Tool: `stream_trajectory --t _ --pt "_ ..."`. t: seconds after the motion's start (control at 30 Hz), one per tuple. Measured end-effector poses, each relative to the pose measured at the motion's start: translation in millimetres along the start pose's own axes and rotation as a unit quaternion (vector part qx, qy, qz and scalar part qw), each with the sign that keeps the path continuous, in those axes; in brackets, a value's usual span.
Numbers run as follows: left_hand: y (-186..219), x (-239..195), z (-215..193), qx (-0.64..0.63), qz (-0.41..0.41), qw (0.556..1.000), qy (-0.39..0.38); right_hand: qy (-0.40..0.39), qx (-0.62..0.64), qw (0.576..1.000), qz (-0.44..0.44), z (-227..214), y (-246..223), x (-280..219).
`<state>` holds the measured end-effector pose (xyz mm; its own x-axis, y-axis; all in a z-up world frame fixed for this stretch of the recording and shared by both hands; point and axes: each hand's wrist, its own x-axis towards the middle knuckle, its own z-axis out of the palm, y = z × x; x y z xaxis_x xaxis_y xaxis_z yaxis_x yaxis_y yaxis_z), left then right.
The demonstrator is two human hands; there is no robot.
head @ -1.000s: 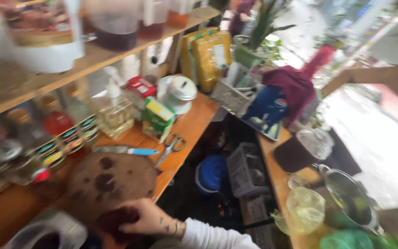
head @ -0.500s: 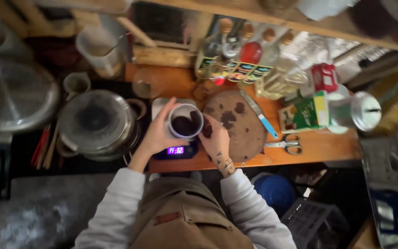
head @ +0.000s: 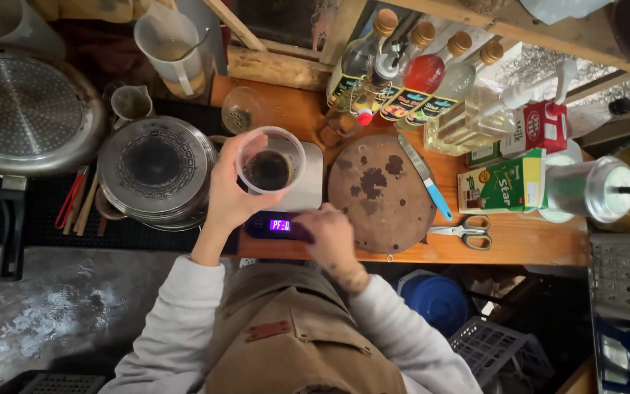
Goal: A person prepares a coffee beverage by measuring syrups on a scale, mixing ingredients with a handheld frother, and adding ice to cups on a tray.
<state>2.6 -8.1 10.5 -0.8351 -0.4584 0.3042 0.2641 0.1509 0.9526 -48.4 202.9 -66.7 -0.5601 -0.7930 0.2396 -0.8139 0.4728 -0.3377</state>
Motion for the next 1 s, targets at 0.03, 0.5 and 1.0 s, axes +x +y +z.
stream_trajectory --t 0.03,0.5,1.0 --pt "-0.8 -0.8 -0.1 0.002 0.001 1.000 0.004 0.000 0.001 1.000 -0.004 -12.2 4.2 4.0" --pt "-12.1 -5.4 18.3 -0.081 -0.046 0.992 -0.090 0.106 0.132 0.981 0.097 -84.2 5.3 58.9" --pt "-39.5 -29.6 26.3 -0.056 -0.018 0.998 -0.036 0.151 0.156 0.936 0.279 -91.9 8.9 -39.0"
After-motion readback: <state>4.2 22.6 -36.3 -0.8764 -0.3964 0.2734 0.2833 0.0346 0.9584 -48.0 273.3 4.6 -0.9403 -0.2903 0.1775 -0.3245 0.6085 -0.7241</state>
